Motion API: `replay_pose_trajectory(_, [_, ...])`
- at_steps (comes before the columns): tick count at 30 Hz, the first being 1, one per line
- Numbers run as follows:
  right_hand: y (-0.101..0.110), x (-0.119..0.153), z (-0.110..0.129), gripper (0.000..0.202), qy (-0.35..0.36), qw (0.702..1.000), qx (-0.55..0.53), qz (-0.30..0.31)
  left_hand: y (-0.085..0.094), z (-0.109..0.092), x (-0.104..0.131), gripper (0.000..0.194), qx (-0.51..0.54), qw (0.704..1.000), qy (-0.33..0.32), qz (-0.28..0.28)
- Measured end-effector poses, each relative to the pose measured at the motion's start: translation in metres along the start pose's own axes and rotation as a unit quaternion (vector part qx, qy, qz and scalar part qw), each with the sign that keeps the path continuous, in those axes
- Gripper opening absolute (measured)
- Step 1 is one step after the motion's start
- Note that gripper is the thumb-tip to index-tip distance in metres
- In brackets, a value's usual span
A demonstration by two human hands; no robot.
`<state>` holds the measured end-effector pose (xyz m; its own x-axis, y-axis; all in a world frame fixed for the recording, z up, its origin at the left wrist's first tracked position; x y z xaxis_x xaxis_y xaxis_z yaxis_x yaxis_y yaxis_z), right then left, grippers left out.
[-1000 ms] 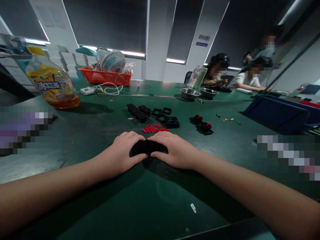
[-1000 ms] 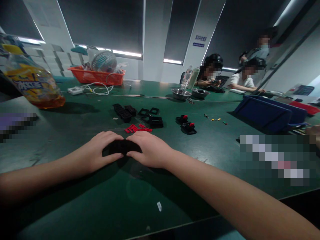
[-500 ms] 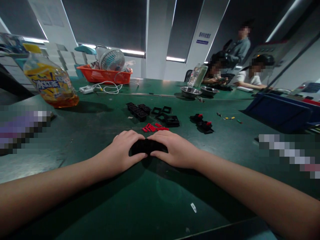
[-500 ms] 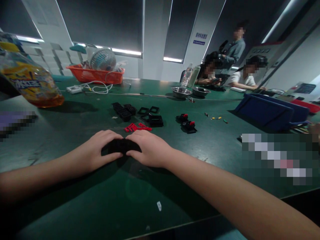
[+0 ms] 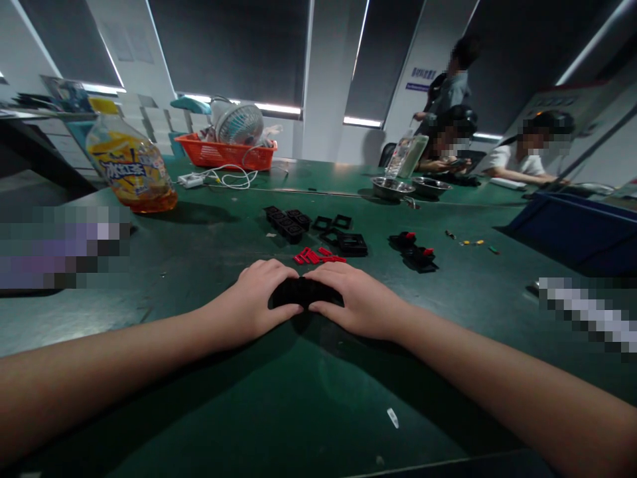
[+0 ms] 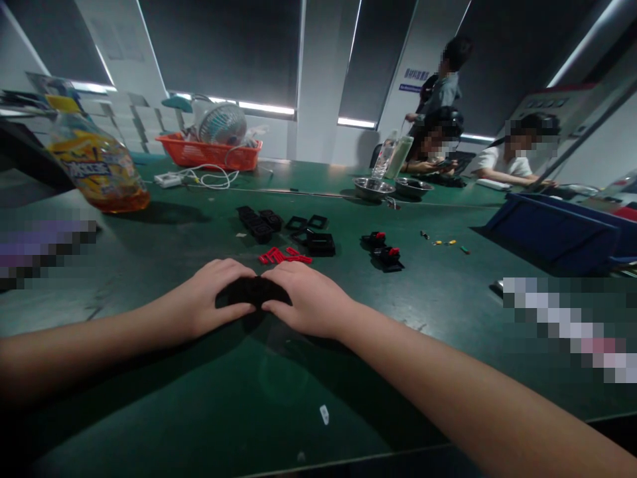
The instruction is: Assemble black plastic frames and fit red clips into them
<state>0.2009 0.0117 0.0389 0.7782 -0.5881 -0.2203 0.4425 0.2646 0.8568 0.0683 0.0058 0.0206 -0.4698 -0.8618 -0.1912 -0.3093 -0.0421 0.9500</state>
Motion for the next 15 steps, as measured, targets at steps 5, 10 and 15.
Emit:
replay_pose_trajectory(5, [0.0005,0.0006,0.0008,0.035,0.0,1.0,0.002,0.0,-0.0006,-0.0004,0.0,0.036,-0.003,1.0,-0.004,0.0])
replay_pose_trajectory(10, [0.0,-0.0011,0.0001,0.035,0.003,1.0,0.005,0.004,-0.0024,0.0002,-0.0001,0.035,-0.005,1.0,-0.011,-0.001])
replay_pose_trajectory(15, [-0.0002,-0.0015,-0.0003,0.035,0.002,1.0,0.004,0.001,-0.0024,0.0008,-0.0004,0.035,-0.006,1.0,-0.014,-0.004])
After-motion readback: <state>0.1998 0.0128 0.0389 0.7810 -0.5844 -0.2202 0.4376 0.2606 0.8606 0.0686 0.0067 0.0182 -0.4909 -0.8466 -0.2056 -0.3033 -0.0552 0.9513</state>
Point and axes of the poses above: each hand's wrist, its own x-axis away from the middle knuckle, its own y-axis out of the back of the hand, z = x × y, the point moved 7 cm from there along -x, towards the middle knuckle, and after that the axes turned 9 degrees about -x, right-handed, at the moved point
